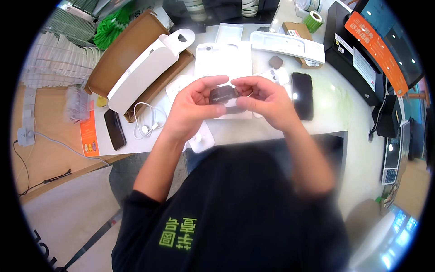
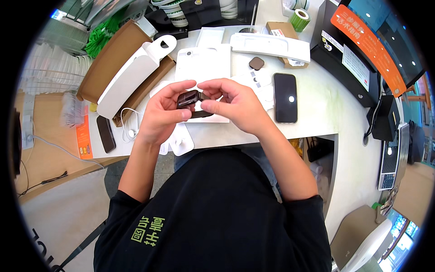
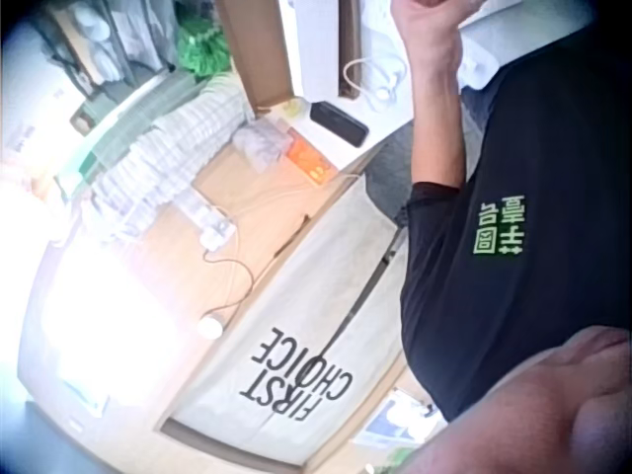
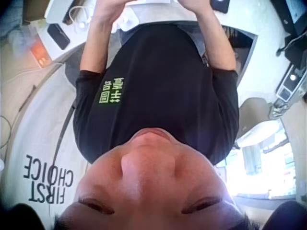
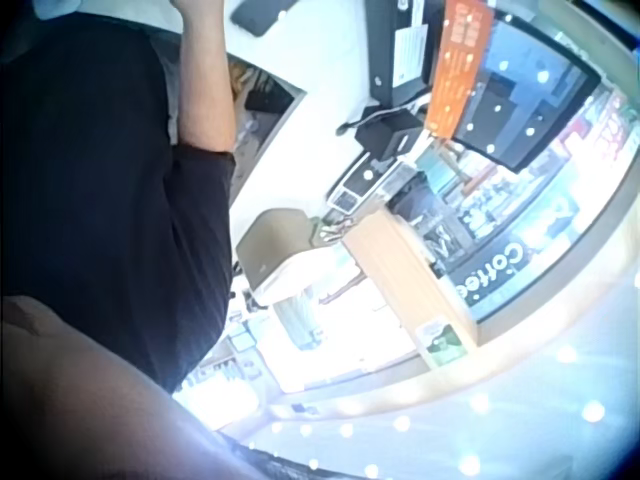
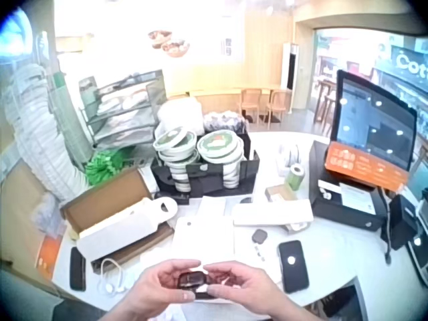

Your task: The person unboxes a smartwatch and its accessories, removes protective films, and attaches the watch band to the watch body. They handle the watch, band, and packaging components on a cluttered counter.

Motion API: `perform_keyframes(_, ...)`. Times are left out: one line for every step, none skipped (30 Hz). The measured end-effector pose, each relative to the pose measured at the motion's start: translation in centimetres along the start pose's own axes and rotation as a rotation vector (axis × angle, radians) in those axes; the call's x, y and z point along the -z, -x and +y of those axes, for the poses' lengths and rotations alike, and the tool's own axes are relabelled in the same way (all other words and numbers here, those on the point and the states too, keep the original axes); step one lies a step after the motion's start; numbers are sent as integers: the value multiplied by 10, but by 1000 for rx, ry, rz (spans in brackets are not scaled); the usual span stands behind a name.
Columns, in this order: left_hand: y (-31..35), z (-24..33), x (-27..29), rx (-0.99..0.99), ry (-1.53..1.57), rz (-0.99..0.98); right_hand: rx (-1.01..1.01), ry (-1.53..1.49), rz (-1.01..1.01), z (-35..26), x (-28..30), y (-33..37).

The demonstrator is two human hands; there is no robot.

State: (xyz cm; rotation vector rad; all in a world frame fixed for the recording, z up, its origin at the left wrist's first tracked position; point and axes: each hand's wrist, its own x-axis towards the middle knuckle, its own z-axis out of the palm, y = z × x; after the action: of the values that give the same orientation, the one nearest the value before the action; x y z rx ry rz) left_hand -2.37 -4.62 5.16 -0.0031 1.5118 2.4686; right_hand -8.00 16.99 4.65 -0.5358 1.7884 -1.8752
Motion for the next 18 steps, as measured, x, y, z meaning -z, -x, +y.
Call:
perform_keyframes(-1,0,1,-9,-64,-3,22,74,-13,1,1,1)
perform_keyframes(-2,1,2,-16,-128,-7,79,190,-28,2,2,2)
perform_keyframes(-3,2,4,-12,-200,-18,136,306,-42,5,3,3)
perform_keyframes(-5,1,6,-40,-316,-8,193,421,-57,8,4,3)
perform_keyframes(-8,-2,9,-70,-431,1,294,487,-22,15,5,1)
perform_keyframes(-10,-5,11,-100,-546,11,251,482,-2,18,6,1)
perform_keyframes(-12,-7,12,-111,-614,15,208,477,17,20,7,1)
perform_keyframes(-14,-8,12,-120,-683,21,164,470,35,23,8,1)
perform_keyframes(-15,-9,13,-128,-752,28,161,476,46,26,8,1)
perform_keyframes(-17,-11,14,-146,-773,30,159,483,57,31,7,0)
perform_keyframes(-18,-14,14,-161,-791,31,154,490,69,34,7,0)
perform_keyframes(-19,-15,14,-177,-811,33,152,481,78,36,6,0)
perform_keyframes(-19,-15,13,-187,-814,38,149,472,86,38,5,0)
perform_keyframes(-19,-14,11,-199,-819,42,148,464,96,39,5,-1)
perform_keyframes(-19,-14,11,-211,-823,46,151,437,109,40,5,-2)
perform_keyframes(-18,-14,11,-209,-833,53,155,410,122,41,5,-3)
perform_keyframes(-17,-15,11,-207,-843,59,159,384,137,41,5,-4)
perform_keyframes(-16,-16,11,-206,-853,65,160,350,143,42,5,-5)
